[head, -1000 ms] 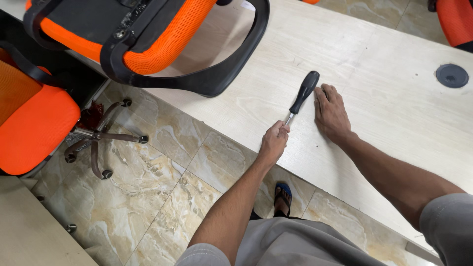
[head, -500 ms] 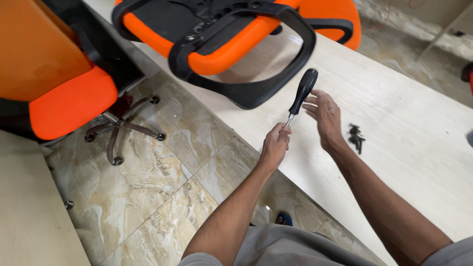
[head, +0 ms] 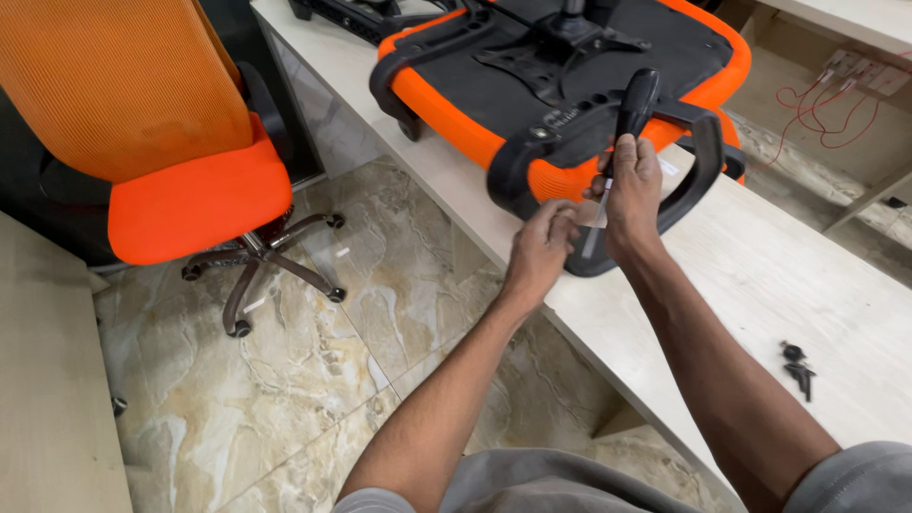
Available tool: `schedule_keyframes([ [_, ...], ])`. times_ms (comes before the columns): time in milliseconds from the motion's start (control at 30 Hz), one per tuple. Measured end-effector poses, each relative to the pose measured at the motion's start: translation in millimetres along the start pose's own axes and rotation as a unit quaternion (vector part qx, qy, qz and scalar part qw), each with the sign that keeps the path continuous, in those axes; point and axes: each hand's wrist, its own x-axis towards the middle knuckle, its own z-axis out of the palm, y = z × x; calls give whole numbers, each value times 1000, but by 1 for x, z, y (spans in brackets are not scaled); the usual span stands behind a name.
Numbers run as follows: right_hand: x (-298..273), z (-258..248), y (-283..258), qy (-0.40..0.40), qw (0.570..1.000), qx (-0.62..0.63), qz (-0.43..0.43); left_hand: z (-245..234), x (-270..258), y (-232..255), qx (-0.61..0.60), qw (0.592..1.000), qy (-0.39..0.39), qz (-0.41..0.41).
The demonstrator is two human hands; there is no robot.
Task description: The person assembles an office chair by attaching armrests to the seat base using a screwdriver. They position each armrest, insert screws, and tighten them while the chair remains upside down on a workbench.
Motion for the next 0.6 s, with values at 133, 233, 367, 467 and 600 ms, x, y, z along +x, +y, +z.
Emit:
schedule_keyframes([
  [133, 14, 28, -2, 74, 995, -66, 31, -72, 17, 1, -14, 998, 65, 3],
  [233, 24, 37, -7, 107, 987, -113, 36, -109, 38, -2, 10, 995, 101, 7],
  [367, 61, 35, -13, 92, 969, -231, 3, -130, 83, -6, -15, 981, 160, 108],
  [467, 106, 21, -5, 105, 942, -318, 8, -138, 125, -9, -47, 981, 166, 91],
  [600, 177, -26, 27, 180, 881, -436, -44, -147, 179, -12, 169, 931, 292, 142],
])
